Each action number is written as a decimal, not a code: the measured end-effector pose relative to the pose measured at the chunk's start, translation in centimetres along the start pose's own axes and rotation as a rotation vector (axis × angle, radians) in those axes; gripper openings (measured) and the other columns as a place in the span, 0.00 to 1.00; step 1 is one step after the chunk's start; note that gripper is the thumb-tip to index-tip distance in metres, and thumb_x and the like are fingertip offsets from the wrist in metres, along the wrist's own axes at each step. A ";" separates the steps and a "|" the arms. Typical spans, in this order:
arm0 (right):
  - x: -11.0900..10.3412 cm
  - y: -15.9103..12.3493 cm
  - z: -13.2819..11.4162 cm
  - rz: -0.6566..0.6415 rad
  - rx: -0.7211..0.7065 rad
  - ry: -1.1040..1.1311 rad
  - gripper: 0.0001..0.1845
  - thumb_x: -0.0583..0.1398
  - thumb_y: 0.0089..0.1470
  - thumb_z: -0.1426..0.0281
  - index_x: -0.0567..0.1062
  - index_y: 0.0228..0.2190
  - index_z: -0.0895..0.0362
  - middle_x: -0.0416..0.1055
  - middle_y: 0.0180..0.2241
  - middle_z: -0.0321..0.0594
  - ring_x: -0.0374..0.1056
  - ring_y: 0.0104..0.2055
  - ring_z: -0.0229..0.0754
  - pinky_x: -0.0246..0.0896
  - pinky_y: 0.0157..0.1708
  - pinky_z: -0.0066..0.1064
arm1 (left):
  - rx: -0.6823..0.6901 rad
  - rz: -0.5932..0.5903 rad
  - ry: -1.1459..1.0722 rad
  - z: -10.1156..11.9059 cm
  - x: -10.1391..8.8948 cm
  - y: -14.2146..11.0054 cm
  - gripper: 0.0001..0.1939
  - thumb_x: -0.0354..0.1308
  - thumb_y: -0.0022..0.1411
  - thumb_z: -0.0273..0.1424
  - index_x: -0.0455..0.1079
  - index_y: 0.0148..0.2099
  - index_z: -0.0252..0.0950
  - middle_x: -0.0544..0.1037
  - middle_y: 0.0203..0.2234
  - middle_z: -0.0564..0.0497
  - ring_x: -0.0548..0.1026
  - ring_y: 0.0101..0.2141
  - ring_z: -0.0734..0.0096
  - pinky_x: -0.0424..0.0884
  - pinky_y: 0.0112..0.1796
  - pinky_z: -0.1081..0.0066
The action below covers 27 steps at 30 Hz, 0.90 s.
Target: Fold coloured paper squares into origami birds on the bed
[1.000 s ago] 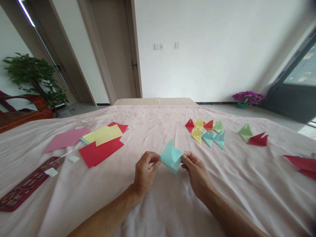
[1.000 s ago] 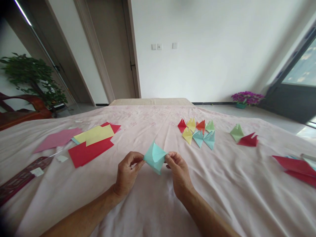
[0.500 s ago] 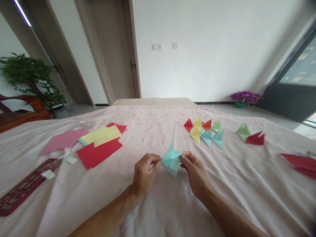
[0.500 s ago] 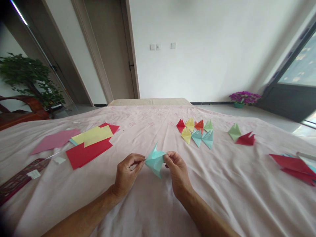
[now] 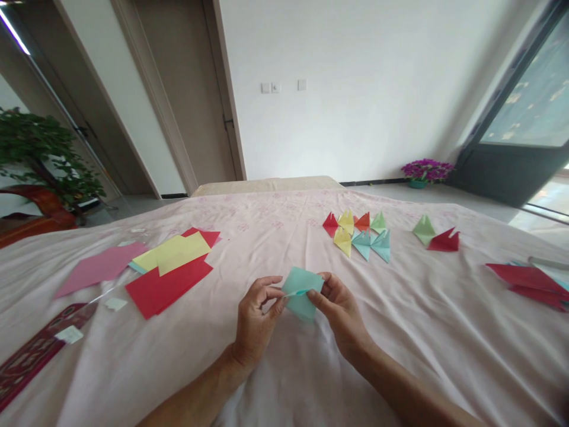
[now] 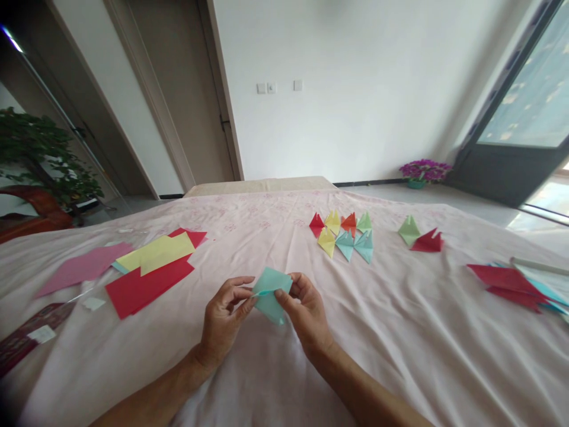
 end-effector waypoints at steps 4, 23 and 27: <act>0.0 -0.2 -0.5 0.006 -0.046 -0.112 0.15 0.68 0.45 0.57 0.72 0.28 0.53 0.70 0.27 0.36 0.63 0.31 0.41 0.58 0.31 0.31 | -0.069 -0.012 -0.085 0.3 0.1 0.1 0.07 0.63 0.57 0.33 0.74 0.31 0.34 0.75 0.44 0.43 0.75 0.44 0.63 0.74 0.40 0.71; -0.2 0.5 -1.7 -0.112 -0.160 -0.241 0.18 0.54 0.60 0.61 0.69 0.51 0.47 0.73 0.44 0.39 0.68 0.42 0.44 0.61 0.43 0.37 | -0.863 0.039 -0.787 -3.9 2.1 -0.7 0.15 0.72 0.47 0.34 0.71 0.30 0.32 0.74 0.22 0.55 0.71 0.21 0.81 0.70 0.22 0.82; -0.1 0.3 -2.4 -0.231 -0.358 -0.438 0.23 0.58 0.53 0.73 0.71 0.50 0.45 0.67 0.52 0.40 0.66 0.49 0.48 0.61 0.45 0.39 | -0.959 0.145 -0.862 -4.2 2.0 -0.9 0.10 0.69 0.52 0.29 0.70 0.30 0.32 0.75 0.20 0.53 0.73 0.20 0.79 0.72 0.20 0.82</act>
Point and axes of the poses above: each hand's wrist, its own y-axis towards the middle knuckle, its own x-axis out of the palm, z = x × y, the point moved 6 cm from there along y, towards the middle knuckle
